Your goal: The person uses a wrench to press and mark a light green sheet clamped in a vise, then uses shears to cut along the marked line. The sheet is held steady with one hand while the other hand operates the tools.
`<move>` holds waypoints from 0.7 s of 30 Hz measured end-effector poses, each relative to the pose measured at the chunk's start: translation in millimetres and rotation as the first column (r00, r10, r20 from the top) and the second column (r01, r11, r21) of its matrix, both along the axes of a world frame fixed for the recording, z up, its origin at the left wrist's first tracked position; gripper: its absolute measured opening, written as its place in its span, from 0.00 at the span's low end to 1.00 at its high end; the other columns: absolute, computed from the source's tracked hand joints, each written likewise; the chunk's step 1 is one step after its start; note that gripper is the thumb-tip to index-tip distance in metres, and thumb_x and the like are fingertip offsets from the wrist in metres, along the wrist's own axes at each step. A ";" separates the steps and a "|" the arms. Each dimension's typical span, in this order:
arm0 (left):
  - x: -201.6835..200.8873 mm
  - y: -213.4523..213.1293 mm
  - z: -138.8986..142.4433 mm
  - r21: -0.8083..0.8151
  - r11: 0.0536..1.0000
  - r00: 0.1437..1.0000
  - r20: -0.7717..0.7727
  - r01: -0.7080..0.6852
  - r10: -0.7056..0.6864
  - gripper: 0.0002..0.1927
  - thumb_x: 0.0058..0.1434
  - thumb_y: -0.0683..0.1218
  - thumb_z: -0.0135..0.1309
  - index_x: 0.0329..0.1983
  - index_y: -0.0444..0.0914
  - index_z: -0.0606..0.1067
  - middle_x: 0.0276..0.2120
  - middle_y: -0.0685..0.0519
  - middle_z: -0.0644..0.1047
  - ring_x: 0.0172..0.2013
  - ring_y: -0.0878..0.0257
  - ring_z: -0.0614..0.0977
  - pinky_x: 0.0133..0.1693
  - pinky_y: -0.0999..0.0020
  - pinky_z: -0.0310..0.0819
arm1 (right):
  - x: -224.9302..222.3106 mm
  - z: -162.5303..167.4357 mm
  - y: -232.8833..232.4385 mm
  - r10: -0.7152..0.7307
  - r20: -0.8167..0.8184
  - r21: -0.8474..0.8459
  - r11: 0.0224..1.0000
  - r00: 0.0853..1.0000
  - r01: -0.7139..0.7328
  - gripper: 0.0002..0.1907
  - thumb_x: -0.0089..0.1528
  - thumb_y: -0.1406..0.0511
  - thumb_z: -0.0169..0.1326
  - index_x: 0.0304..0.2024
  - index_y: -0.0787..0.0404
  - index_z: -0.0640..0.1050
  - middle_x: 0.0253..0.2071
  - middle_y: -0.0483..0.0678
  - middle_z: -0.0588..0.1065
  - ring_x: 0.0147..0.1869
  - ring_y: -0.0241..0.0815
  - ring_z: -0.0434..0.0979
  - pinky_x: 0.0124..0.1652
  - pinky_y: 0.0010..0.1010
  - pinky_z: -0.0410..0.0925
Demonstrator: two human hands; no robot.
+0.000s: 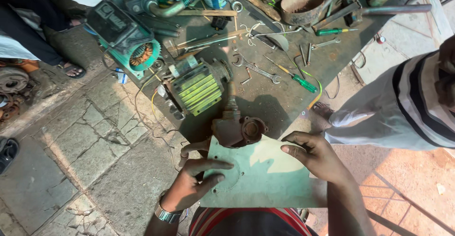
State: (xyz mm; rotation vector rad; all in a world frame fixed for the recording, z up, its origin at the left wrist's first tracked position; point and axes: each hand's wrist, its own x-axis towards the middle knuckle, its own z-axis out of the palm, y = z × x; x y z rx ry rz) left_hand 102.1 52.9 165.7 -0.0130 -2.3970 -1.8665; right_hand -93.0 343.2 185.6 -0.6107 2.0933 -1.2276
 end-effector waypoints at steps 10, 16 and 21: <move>66.4 -41.3 -9.6 0.259 0.965 0.995 0.093 -0.044 0.020 0.25 0.52 0.35 0.66 0.55 0.37 0.81 0.51 0.46 0.85 0.54 0.58 0.83 0.58 0.61 0.69 | 32.3 18.1 -66.9 0.079 -0.245 0.018 0.997 0.966 -0.076 0.19 0.57 0.62 0.65 0.48 0.65 0.82 0.39 0.49 0.84 0.40 0.35 0.82 0.39 0.29 0.74; 98.6 -55.9 -35.3 0.479 0.813 0.938 0.268 -0.329 0.222 0.22 0.54 0.36 0.64 0.54 0.34 0.80 0.56 0.45 0.82 0.51 0.58 0.83 0.50 0.59 0.79 | 33.7 42.8 -59.1 -0.124 -0.435 0.082 0.981 0.892 0.177 0.17 0.59 0.62 0.61 0.50 0.60 0.82 0.34 0.48 0.84 0.31 0.39 0.86 0.32 0.31 0.78; 102.1 -61.9 -40.4 0.505 0.811 0.953 0.208 -0.296 0.219 0.21 0.60 0.35 0.57 0.58 0.32 0.78 0.59 0.45 0.79 0.57 0.60 0.80 0.56 0.66 0.75 | 45.5 47.3 -29.9 -0.328 -0.680 -0.020 0.902 0.655 0.431 0.13 0.67 0.67 0.61 0.53 0.64 0.81 0.43 0.54 0.82 0.49 0.42 0.83 0.49 0.32 0.72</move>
